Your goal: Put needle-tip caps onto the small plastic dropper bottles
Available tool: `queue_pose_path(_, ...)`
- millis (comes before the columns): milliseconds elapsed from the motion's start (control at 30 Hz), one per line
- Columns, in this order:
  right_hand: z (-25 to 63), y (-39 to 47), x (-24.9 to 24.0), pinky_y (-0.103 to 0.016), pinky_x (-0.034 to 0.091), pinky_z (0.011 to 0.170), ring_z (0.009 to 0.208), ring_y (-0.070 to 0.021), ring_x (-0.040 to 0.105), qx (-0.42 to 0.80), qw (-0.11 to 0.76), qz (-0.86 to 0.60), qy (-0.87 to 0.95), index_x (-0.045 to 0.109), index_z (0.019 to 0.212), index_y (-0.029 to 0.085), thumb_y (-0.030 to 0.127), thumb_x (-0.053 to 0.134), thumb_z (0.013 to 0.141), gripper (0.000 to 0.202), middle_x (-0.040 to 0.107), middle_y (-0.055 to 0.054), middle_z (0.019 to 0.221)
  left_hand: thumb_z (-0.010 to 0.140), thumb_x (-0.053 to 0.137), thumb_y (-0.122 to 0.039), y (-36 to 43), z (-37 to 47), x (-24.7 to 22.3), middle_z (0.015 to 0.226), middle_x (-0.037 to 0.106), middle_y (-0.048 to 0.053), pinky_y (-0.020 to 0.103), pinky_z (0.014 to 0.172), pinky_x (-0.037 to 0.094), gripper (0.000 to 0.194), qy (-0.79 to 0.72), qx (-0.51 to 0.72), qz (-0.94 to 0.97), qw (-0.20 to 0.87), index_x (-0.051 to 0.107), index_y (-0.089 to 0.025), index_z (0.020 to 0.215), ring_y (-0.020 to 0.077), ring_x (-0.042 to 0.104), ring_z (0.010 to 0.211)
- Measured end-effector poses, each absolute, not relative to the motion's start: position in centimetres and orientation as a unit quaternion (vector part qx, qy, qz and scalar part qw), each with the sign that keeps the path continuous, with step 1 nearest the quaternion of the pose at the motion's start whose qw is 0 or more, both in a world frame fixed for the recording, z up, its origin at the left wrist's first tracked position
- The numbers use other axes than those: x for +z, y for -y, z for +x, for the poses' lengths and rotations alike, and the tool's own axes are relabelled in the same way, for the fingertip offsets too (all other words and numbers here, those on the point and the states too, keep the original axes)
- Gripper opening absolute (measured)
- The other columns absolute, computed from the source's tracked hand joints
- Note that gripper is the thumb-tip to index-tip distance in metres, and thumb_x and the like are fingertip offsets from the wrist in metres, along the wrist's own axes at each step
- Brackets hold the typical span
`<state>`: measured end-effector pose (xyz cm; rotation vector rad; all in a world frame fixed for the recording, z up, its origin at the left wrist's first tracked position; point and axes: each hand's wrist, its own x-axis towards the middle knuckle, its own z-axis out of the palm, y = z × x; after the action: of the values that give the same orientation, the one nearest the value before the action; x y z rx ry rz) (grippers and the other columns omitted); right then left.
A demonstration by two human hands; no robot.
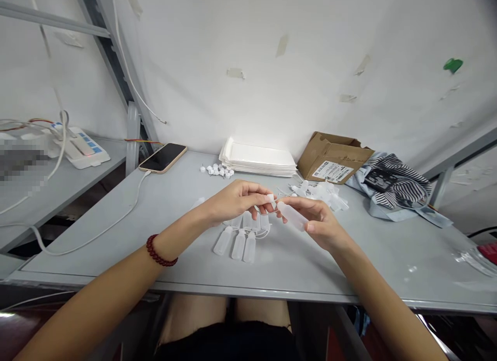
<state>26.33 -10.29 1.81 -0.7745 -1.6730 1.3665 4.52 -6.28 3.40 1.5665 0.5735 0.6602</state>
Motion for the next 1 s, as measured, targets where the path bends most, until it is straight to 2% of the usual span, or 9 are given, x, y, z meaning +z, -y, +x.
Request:
queue_pose_path(133,26.6,10.2,1.5,-0.042,0.047,0.081,0.083,-0.0224,0.06,0.556,0.419,-0.317,0.644,0.069,0.108,0.028,0.054,0.071,0.067,0.049,0.069,-0.005,0.089,0.086,0.056,-0.026,6.5,4.4,3.6,0.082,0.062,0.003,0.022,0.06,0.047,0.023,-0.231,0.274,0.688,0.631,0.07,-0.017,0.102,0.0114,0.054,0.073)
queue_pose_path(233,26.7,10.1,1.3,-0.043,0.048,0.079,0.08,-0.0219,0.06,0.559,0.431,-0.327,0.628,0.07,0.106,0.027,0.056,0.069,0.068,0.048,0.07,-0.007,0.093,0.085,0.056,-0.025,6.5,4.5,3.6,0.083,0.062,0.003,0.021,0.059,0.046,0.025,-0.23,0.284,0.691,0.624,0.069,-0.018,0.106,0.0103,0.052,0.07)
queue_pose_path(333,26.7,10.1,1.3,-0.044,0.049,0.079,0.082,-0.0232,0.06,0.559,0.442,-0.336,0.616,0.07,0.104,0.024,0.058,0.065,0.07,0.049,0.069,-0.009,0.096,0.084,0.058,-0.025,6.5,4.5,3.3,0.089,0.065,0.005,0.021,0.058,0.046,0.027,-0.227,0.305,0.691,0.614,0.069,-0.018,0.108,0.0127,0.054,0.076)
queue_pose_path(500,26.3,10.1,1.6,-0.043,0.05,0.078,0.083,-0.0236,0.062,0.557,0.445,-0.338,0.614,0.068,0.102,0.021,0.057,0.058,0.077,0.045,0.069,-0.01,0.095,0.084,0.058,-0.027,6.4,4.5,2.8,0.096,0.068,0.006,0.022,0.059,0.046,0.028,-0.216,0.318,0.705,0.596,0.068,-0.019,0.109,0.0142,0.056,0.081)
queue_pose_path(633,26.0,10.0,1.6,-0.043,0.051,0.077,0.078,-0.0225,0.063,0.535,0.447,-0.35,0.626,0.068,0.094,0.018,0.054,0.046,0.086,0.043,0.069,-0.011,0.087,0.084,0.058,-0.029,6.4,4.6,2.5,0.09,0.068,0.005,0.023,0.061,0.048,0.03,-0.238,0.328,0.718,0.565,0.068,-0.019,0.11,0.0121,0.057,0.072)
queue_pose_path(733,25.8,10.0,1.5,-0.042,0.051,0.074,0.077,-0.0222,0.064,0.496,0.455,-0.373,0.638,0.065,0.091,0.016,0.049,0.038,0.091,0.043,0.067,-0.01,0.08,0.083,0.059,-0.028,6.4,4.9,2.3,0.081,0.067,0.003,0.025,0.063,0.049,0.029,-0.27,0.342,0.711,0.551,0.069,-0.017,0.107,0.0098,0.056,0.061)
queue_pose_path(833,25.5,10.2,1.4,-0.038,0.051,0.069,0.068,-0.0182,0.062,0.428,0.486,-0.403,0.647,0.058,0.099,0.019,0.044,0.036,0.094,0.034,0.063,-0.005,0.074,0.082,0.06,-0.027,6.5,5.1,2.3,0.081,0.068,0.004,0.025,0.065,0.05,0.026,-0.293,0.355,0.7,0.546,0.07,-0.015,0.103,0.0105,0.058,0.062)
queue_pose_path(900,25.3,10.4,1.2,-0.035,0.05,0.066,0.061,-0.0151,0.059,0.372,0.501,-0.425,0.656,0.053,0.104,0.021,0.041,0.04,0.094,0.026,0.061,-0.001,0.07,0.082,0.06,-0.029,6.6,5.3,2.2,0.081,0.068,0.004,0.026,0.066,0.051,0.025,-0.303,0.357,0.697,0.543,0.071,-0.015,0.1,0.0111,0.059,0.063)
queue_pose_path(1000,25.1,10.7,0.9,-0.029,0.045,0.059,0.055,-0.0135,0.055,0.299,0.488,-0.455,0.682,0.055,0.104,0.023,0.037,0.052,0.089,0.022,0.058,0.003,0.062,0.083,0.059,-0.032,6.8,5.4,2.1,0.081,0.068,0.005,0.026,0.066,0.051,0.025,-0.315,0.356,0.694,0.541,0.072,-0.015,0.096,0.0119,0.061,0.064)
